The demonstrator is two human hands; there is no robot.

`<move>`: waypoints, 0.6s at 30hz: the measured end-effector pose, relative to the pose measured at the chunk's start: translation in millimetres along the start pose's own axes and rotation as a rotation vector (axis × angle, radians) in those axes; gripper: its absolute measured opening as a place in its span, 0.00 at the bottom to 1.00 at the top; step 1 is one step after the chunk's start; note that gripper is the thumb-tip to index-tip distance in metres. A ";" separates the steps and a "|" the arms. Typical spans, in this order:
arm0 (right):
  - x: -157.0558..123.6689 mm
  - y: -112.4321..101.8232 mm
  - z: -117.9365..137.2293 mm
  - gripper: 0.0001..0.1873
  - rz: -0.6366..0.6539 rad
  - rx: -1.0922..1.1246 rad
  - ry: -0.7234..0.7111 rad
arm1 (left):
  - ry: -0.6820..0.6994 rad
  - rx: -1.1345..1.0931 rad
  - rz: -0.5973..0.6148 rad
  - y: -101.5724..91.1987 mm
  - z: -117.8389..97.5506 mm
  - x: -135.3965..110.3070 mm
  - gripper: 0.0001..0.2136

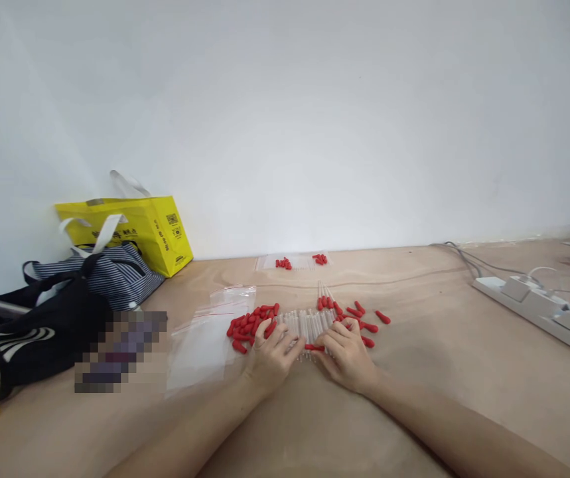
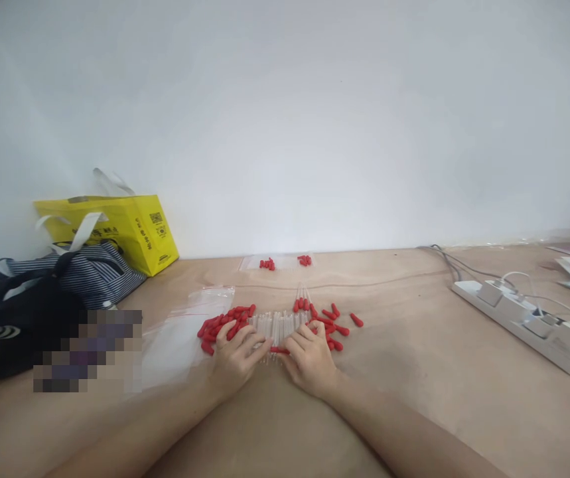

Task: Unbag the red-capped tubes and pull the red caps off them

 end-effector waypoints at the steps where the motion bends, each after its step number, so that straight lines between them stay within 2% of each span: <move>1: 0.7 -0.3 1.1 0.05 -0.002 -0.016 -0.008 | 0.007 0.016 0.004 0.4 -2.1 -0.1 0.08; 8: 1.6 3.6 6.6 0.06 0.040 -0.094 -0.048 | -0.041 0.034 0.081 2.6 -1.5 0.2 0.08; 18: -0.9 4.6 7.2 0.07 0.064 -0.011 -0.059 | -0.047 -0.041 0.047 2.0 1.5 -0.5 0.10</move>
Point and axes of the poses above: each hand's wrist, its own x-axis towards the middle knuckle, its own y-axis out of the palm, z = x × y, the point moved 8 cm from there along x, towards the middle knuckle, and after that the axes turned 11 degrees about -y, right-handed, at the moved point
